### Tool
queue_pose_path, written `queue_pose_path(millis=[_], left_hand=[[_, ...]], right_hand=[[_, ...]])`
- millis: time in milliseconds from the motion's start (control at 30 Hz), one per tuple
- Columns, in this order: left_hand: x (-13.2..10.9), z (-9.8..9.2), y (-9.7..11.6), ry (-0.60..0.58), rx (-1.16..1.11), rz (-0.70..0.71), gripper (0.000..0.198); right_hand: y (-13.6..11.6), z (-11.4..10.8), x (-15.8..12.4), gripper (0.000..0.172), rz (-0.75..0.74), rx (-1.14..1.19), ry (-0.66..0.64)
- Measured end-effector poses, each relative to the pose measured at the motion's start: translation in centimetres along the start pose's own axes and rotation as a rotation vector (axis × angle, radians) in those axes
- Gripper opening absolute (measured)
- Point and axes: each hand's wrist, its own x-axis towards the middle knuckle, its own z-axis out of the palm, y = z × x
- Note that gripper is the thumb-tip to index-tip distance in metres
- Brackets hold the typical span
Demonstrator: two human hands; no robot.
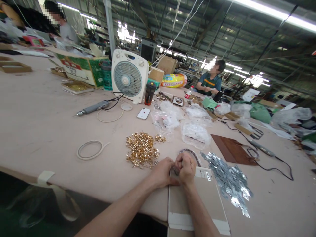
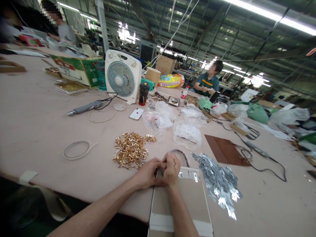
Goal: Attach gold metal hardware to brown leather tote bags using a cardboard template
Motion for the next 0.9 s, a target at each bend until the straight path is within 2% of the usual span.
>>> queue_pose_path(millis=[67,133,200,300,400,500,567,633,733,833,900], left_hand=[[0.0,0.0,-0.1,-0.018,0.010,0.002,0.055],[0.0,0.0,-0.2,-0.020,0.036,-0.005,0.063],[0.0,0.0,-0.2,-0.016,0.040,-0.009,0.061],[0.1,0.0,-0.2,-0.016,0.011,0.005,0.050],[0.0,0.0,-0.2,-0.016,0.002,0.010,0.055],[0.0,0.3,-0.3,-0.004,0.018,-0.019,0.066],[0.0,0.3,-0.3,0.010,0.021,-0.029,0.065],[0.0,0.2,-0.2,0.012,0.008,-0.023,0.056],[0.1,0.1,0.4,-0.002,-0.007,-0.028,0.048],[0.1,0.7,0.8,0.009,-0.040,-0.004,0.047],[0.3,1.4,0.2,0.020,-0.078,0.026,0.053]], right_hand=[[-1.2,-0.1,0.3,0.041,-0.026,0.137,0.021],[-2.0,-0.3,0.4,0.038,-0.117,0.248,0.037],[-2.0,-0.4,0.2,0.040,-0.171,0.247,0.027],[-0.9,-0.4,0.0,0.045,-0.077,0.106,-0.025],[-1.0,-0.6,-0.1,0.044,-0.011,0.099,-0.041],[-2.6,-0.7,0.0,0.039,-0.122,0.207,-0.027],[-3.1,-0.8,-0.1,0.039,-0.193,0.240,-0.018],[-2.4,-0.8,-0.1,0.043,-0.157,0.186,-0.028],[-0.3,-1.1,-0.2,0.048,-0.001,0.117,-0.043],[0.9,-2.0,-0.1,0.050,0.051,0.197,-0.012],[0.8,-2.8,0.4,0.050,0.053,0.277,0.028]])
